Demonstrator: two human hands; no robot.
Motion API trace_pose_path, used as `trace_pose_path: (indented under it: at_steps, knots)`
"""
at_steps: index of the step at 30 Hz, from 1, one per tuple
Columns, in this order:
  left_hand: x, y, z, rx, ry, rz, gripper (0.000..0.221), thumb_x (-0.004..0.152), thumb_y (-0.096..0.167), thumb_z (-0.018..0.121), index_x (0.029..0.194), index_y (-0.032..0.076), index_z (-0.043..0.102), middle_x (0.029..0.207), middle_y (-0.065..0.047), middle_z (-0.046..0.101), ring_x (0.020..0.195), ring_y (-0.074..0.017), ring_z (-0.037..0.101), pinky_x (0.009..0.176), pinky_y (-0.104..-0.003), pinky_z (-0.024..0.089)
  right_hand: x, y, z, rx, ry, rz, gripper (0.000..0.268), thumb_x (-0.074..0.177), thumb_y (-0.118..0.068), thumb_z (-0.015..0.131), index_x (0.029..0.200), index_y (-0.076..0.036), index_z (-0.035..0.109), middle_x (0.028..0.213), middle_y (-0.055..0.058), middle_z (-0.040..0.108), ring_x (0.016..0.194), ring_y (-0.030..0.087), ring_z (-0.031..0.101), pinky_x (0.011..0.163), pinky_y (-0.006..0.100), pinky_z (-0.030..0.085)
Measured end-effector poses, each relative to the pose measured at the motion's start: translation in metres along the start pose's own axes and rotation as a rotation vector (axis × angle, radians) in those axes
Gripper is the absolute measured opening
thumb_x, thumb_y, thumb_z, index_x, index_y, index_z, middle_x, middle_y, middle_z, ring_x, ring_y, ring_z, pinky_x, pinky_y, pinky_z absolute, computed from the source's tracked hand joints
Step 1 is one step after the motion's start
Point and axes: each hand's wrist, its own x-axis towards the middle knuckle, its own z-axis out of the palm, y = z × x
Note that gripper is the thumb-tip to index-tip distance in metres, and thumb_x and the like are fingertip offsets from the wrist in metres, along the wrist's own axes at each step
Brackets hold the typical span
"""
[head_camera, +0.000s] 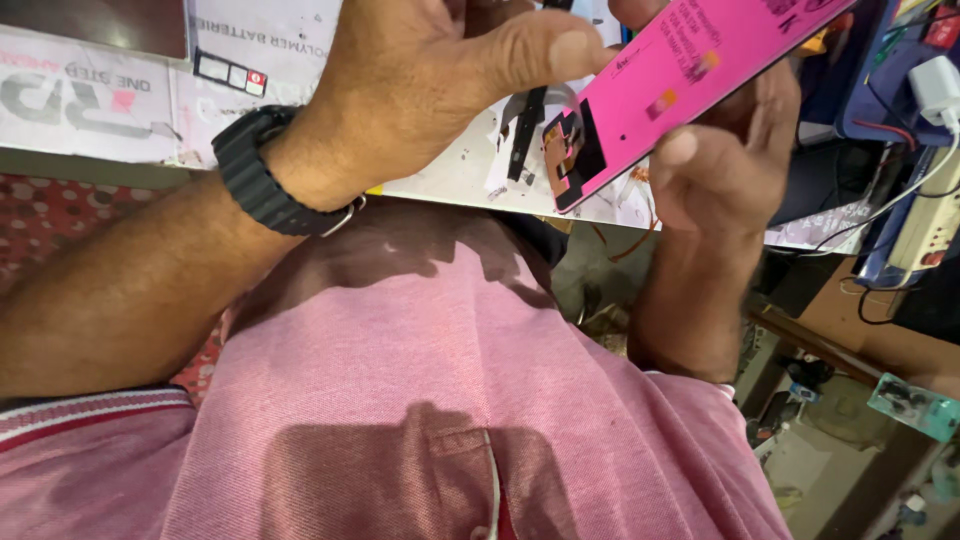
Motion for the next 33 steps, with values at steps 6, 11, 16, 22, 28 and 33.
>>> trace_pose_path:
  at_steps: [6, 11, 16, 22, 28, 33]
  knots:
    - [-0.001, 0.001, -0.004, -0.126, -0.019, -0.003, 0.046, 0.096, 0.046, 0.084, 0.097, 0.007, 0.059, 0.080, 0.007, 0.045, 0.072, -0.0041, 0.041, 0.064, -0.020, 0.034, 0.002, -0.018, 0.020, -0.298, 0.037, 0.020, 0.073, 0.078, -0.007, 0.084, 0.139, 0.011, 0.048, 0.136, 0.020, 0.064, 0.113, 0.020, 0.072, 0.101, 0.033, 0.064]
    - [-0.003, -0.010, -0.008, -0.171, -0.062, 0.056, 0.048, 0.101, 0.042, 0.089, 0.101, 0.008, 0.055, 0.088, 0.006, 0.045, 0.077, -0.0048, 0.041, 0.071, -0.021, 0.039, 0.006, -0.030, 0.032, -0.417, -0.084, 0.022, 0.071, 0.085, -0.006, 0.087, 0.143, 0.007, 0.049, 0.133, 0.011, 0.065, 0.113, 0.013, 0.067, 0.104, 0.027, 0.060]
    - [-0.002, -0.014, -0.009, -0.125, -0.077, 0.096, 0.043, 0.100, 0.038, 0.087, 0.102, 0.008, 0.056, 0.088, 0.007, 0.047, 0.076, -0.0038, 0.044, 0.070, -0.020, 0.041, 0.016, -0.038, 0.036, -0.443, -0.112, 0.072, 0.071, 0.081, -0.009, 0.087, 0.140, 0.005, 0.049, 0.120, 0.010, 0.068, 0.106, 0.014, 0.071, 0.098, 0.026, 0.061]
    - [-0.001, -0.006, -0.016, -0.146, -0.050, -0.006, 0.041, 0.099, 0.040, 0.084, 0.092, 0.011, 0.057, 0.074, 0.010, 0.047, 0.063, -0.0020, 0.042, 0.057, -0.019, 0.036, 0.016, -0.050, 0.036, -0.448, -0.162, 0.039, 0.072, 0.086, -0.012, 0.086, 0.144, 0.006, 0.047, 0.130, 0.010, 0.064, 0.116, 0.015, 0.069, 0.104, 0.028, 0.061]
    - [-0.007, -0.022, -0.019, -0.466, 0.012, -0.060, 0.035, 0.101, 0.021, 0.084, 0.084, 0.011, 0.056, 0.070, 0.009, 0.044, 0.062, -0.0020, 0.038, 0.061, -0.021, 0.032, 0.021, -0.055, 0.027, -0.472, -0.248, -0.018, 0.078, 0.086, -0.019, 0.087, 0.145, 0.006, 0.044, 0.139, 0.014, 0.063, 0.121, 0.017, 0.068, 0.110, 0.031, 0.060]
    - [-0.009, -0.030, -0.024, -0.623, -0.053, -0.040, 0.019, 0.111, 0.014, 0.082, 0.105, 0.006, 0.067, 0.084, 0.002, 0.059, 0.074, -0.0085, 0.048, 0.067, -0.027, 0.037, 0.022, -0.056, 0.031, -0.450, -0.233, -0.027, 0.078, 0.088, -0.021, 0.090, 0.144, 0.005, 0.043, 0.138, 0.014, 0.063, 0.120, 0.018, 0.069, 0.108, 0.031, 0.062]
